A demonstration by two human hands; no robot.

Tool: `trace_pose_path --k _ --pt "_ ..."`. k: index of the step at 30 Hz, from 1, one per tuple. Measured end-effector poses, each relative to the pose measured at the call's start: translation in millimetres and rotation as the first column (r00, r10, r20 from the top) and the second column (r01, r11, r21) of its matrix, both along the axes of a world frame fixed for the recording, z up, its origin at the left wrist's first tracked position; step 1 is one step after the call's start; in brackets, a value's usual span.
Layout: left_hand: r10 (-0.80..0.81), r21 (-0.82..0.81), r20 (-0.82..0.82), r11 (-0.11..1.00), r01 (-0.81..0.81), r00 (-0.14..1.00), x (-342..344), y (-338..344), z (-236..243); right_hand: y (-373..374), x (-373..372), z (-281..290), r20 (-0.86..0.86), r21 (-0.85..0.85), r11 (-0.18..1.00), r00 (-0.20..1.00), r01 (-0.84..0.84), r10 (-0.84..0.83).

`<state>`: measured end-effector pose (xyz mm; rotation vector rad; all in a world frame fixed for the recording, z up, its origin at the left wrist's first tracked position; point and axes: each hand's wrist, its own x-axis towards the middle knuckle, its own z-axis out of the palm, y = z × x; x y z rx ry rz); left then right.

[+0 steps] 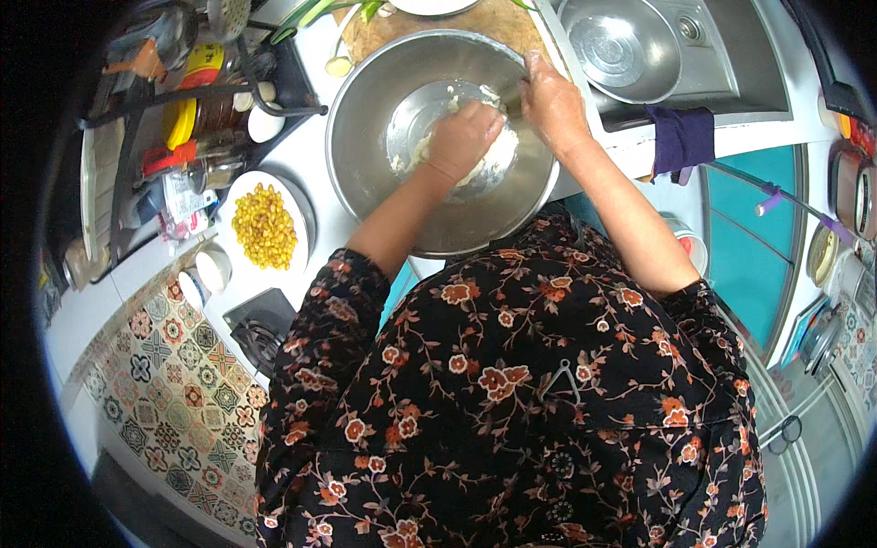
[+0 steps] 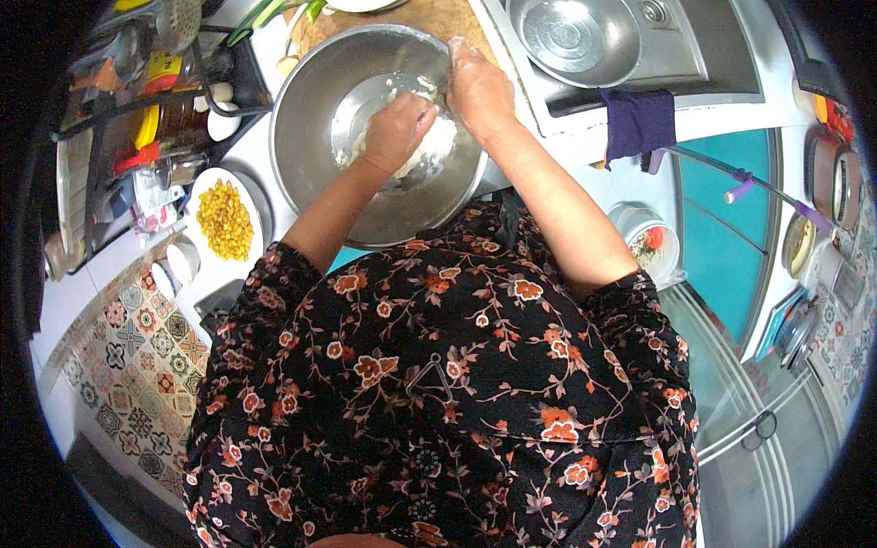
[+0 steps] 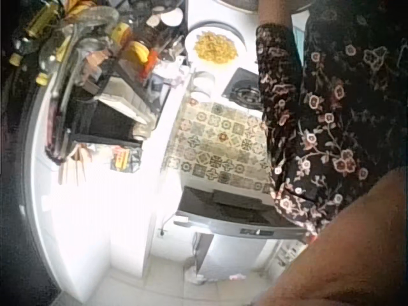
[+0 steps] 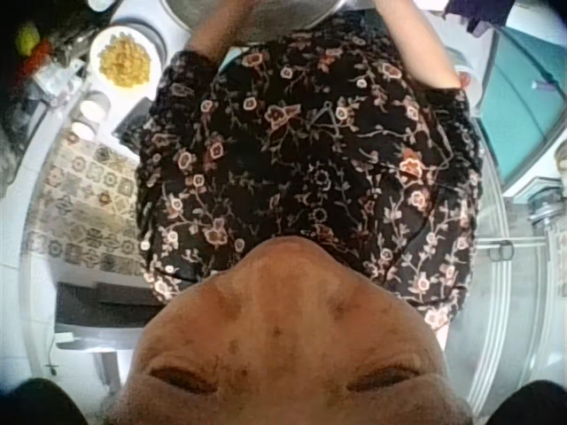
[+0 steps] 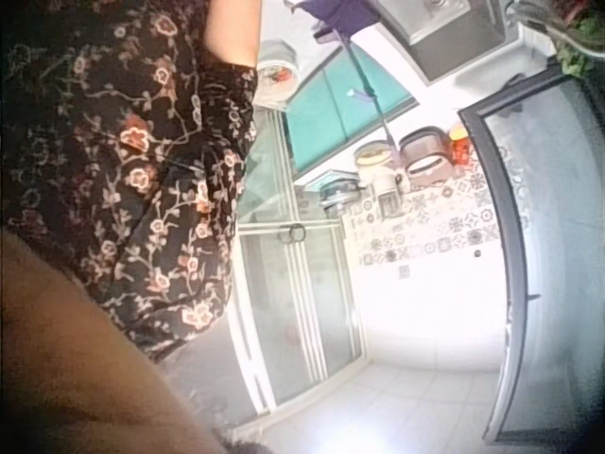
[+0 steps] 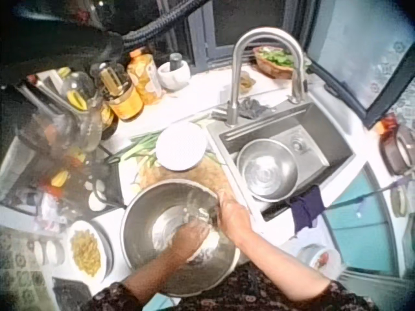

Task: The person kneads dough in a metal mixing bowl by hand, repeatedly folding and pressing the mixture until it forms a cohesive ball. The person then lifts the dough ball and walks to another room, placing it on a table.

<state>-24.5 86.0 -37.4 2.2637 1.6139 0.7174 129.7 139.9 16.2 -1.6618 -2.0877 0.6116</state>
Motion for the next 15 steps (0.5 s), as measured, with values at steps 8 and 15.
trace_pose_path --k 8,15 --pt "0.001 0.077 -0.145 0.997 0.01 0.989 21 26 -5 -1 2 3 0.012 -0.063 0.998 1.0 -0.003 0.004" --pt "0.13 0.169 -0.215 0.981 -0.094 0.968 10 21 35 1 4 5 0.048 -0.072 0.997 0.999 -0.022 0.025"
